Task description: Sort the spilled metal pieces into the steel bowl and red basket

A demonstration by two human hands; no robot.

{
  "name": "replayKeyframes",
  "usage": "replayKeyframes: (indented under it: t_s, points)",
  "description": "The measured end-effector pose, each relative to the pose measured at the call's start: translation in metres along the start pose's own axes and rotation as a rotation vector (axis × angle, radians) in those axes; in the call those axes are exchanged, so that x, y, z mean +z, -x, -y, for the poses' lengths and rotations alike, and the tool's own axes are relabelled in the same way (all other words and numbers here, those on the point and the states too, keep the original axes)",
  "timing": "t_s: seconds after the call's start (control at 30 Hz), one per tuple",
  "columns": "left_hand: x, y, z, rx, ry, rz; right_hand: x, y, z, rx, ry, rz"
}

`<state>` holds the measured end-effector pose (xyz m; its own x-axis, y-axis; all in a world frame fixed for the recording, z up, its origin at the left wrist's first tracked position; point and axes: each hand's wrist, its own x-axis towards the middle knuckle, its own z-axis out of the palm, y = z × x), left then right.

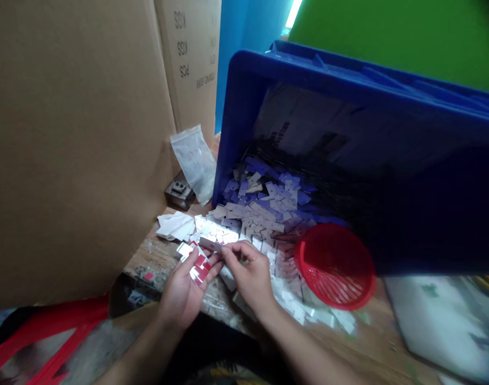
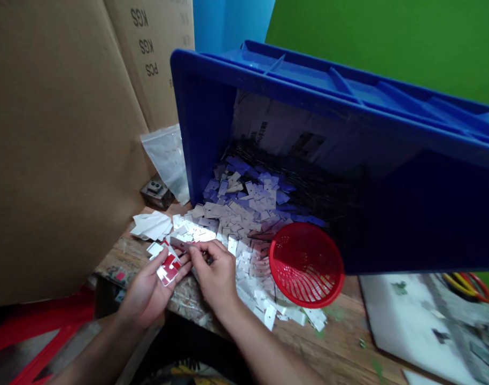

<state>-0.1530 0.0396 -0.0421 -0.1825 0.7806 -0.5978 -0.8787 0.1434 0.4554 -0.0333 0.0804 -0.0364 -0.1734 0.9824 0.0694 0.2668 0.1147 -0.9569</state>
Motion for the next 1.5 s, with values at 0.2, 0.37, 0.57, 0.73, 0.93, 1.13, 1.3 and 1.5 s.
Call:
replayKeyframes:
  t_s: [0.2,0.37,0.57,0.73,0.93,1.13,1.3,1.5]
  points:
    - [-0.003,0.003,0.0,0.045,-0.118,-0.037,-0.001,-0.003,-0.005,0.205,-0.277,0.011]
    - [-0.005,0.005,-0.001,0.001,-0.079,-0.014,-0.008,0.012,-0.01,-0.308,0.124,0.052]
    - [-0.012,0.0,-0.007,-0.035,-0.069,-0.071,-0.019,0.001,-0.018,-0.553,0.47,0.203]
    - [-0.019,-0.001,-0.015,-0.008,-0.114,-0.146,-0.013,-0.043,-0.008,-0.497,0.974,0.479]
    - [-0.022,0.001,-0.02,-0.028,-0.16,-0.157,-0.003,-0.078,0.008,-0.474,1.078,0.774]
    - [-0.022,0.001,-0.024,-0.059,-0.142,-0.17,-0.026,-0.09,0.008,-0.567,0.877,0.924]
    - [-0.024,-0.001,-0.022,-0.074,-0.129,-0.141,-0.037,-0.085,0.006,-0.668,0.852,0.996]
    - [-0.028,0.001,-0.02,-0.094,-0.113,-0.107,-0.03,-0.076,0.012,-0.854,1.007,1.064]
